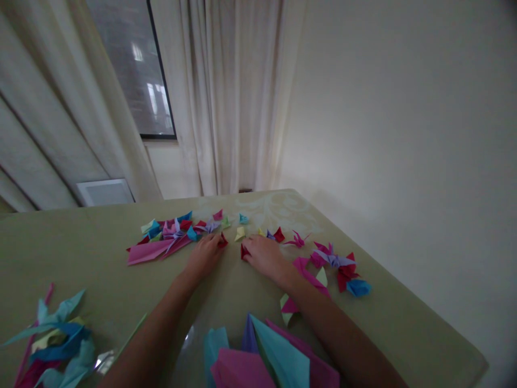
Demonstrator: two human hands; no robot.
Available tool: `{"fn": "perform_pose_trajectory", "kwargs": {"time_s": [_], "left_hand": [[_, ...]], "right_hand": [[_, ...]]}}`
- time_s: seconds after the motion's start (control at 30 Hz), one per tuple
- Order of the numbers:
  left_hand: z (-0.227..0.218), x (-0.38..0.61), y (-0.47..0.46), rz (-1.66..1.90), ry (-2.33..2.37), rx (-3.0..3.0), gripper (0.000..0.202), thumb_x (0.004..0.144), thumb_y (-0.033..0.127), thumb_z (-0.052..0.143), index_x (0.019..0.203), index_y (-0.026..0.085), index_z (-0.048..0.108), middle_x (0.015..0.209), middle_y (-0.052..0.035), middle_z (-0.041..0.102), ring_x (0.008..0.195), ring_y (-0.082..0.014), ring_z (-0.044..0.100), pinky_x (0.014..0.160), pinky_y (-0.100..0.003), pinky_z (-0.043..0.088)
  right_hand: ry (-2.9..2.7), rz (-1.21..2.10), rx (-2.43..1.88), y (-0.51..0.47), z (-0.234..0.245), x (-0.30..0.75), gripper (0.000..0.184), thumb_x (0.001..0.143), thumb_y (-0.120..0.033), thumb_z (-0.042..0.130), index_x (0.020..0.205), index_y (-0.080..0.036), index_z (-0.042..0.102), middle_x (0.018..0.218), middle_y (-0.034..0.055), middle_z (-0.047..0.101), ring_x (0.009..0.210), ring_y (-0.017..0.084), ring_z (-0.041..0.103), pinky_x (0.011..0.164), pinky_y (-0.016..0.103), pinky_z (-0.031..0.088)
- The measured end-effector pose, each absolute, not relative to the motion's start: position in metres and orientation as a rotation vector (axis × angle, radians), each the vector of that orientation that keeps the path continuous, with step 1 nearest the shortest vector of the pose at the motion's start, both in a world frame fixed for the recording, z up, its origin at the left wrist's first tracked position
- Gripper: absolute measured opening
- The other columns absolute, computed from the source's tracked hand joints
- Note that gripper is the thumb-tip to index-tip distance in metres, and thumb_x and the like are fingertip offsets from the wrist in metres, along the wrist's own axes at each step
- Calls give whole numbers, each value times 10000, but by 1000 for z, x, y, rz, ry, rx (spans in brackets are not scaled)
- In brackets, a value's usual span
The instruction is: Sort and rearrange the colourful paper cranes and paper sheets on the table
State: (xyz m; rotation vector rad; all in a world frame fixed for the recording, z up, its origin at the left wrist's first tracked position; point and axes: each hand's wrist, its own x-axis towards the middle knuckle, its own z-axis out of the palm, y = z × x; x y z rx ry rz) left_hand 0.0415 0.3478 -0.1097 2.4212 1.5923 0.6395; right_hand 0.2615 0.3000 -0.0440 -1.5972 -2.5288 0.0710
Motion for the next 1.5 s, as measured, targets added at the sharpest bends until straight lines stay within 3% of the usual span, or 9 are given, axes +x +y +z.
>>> {"fn": "perform_pose_trajectory", "kwargs": {"time_s": [0.17, 0.33, 0.53, 0.6, 0.7, 0.83, 1.03, 1.27, 1.5], "left_hand": [[-80, 32, 348, 621, 1561, 2348, 97, 885, 211, 639, 824, 203, 714, 849, -64, 758, 838, -239, 711, 766, -311, 503], [-30, 40, 326, 722, 994, 2234, 142, 939, 303, 639, 932, 212, 748, 934, -49, 793, 882, -213, 725, 801, -298, 530], [-4, 53, 306, 833, 827, 2243, 129, 963, 279, 639, 908, 211, 733, 949, -44, 785, 909, -196, 720, 844, -293, 540], [-5, 55, 306, 860, 794, 2269, 140, 976, 273, 623, 898, 210, 719, 962, -46, 779, 933, -195, 715, 866, -295, 543], [-16, 57, 311, 995, 906, 2264, 145, 1001, 277, 570, 1022, 214, 698, 1026, -60, 759, 956, -202, 715, 871, -316, 560], [-49, 65, 331, 1115, 1242, 2274, 275, 989, 216, 497, 1212, 209, 658, 1197, -110, 708, 1076, -253, 704, 966, -416, 573], [-101, 94, 363, 927, 1365, 2297, 467, 917, 101, 520, 1350, 217, 649, 1500, -147, 583, 1439, -318, 508, 1241, -539, 351], [-111, 92, 370, 982, 1396, 2057, 261, 912, 275, 569, 1111, 179, 708, 1165, -154, 738, 1099, -293, 720, 1019, -468, 544], [-70, 66, 364, 966, 1208, 1773, 492, 880, 613, 574, 1011, 149, 669, 858, -100, 757, 779, -234, 753, 748, -387, 614]], "right_hand": [[-2191, 226, -1471, 301, -20, 271, 62, 985, -236, 695, 1013, -193, 730, 1007, 66, 759, 937, 207, 694, 833, 303, 493], [-1992, 652, -1127, 293, 0, 273, 270, 969, -282, 724, 1225, -194, 715, 1106, 66, 761, 855, 159, 703, 750, 260, 528], [-1911, 685, -1103, 291, 7, 279, 186, 895, -230, 781, 1072, -182, 753, 1054, 55, 762, 808, 141, 695, 730, 248, 522], [-1906, 694, -1132, 293, 8, 284, 248, 879, -220, 793, 1120, -180, 749, 1036, 51, 770, 778, 135, 687, 711, 243, 512], [-1987, 744, -1141, 299, 7, 292, 83, 892, -175, 757, 973, -172, 775, 834, 12, 761, 740, 137, 674, 698, 234, 482], [-1998, 458, -1360, 308, 2, 303, 57, 883, -128, 734, 896, -173, 766, 831, 28, 769, 758, 159, 676, 713, 251, 451], [-2041, 155, -1691, 321, -16, 310, 137, 937, -127, 629, 929, -187, 751, 933, 70, 780, 851, 186, 679, 759, 266, 443], [-2037, 163, -1669, 324, -20, 311, 60, 925, -164, 692, 949, -178, 746, 979, 82, 783, 892, 196, 695, 795, 274, 469], [-1992, 406, -1304, 307, -3, 290, 157, 961, -215, 705, 1117, -206, 723, 1048, 51, 761, 811, 157, 705, 792, 274, 522]]}}
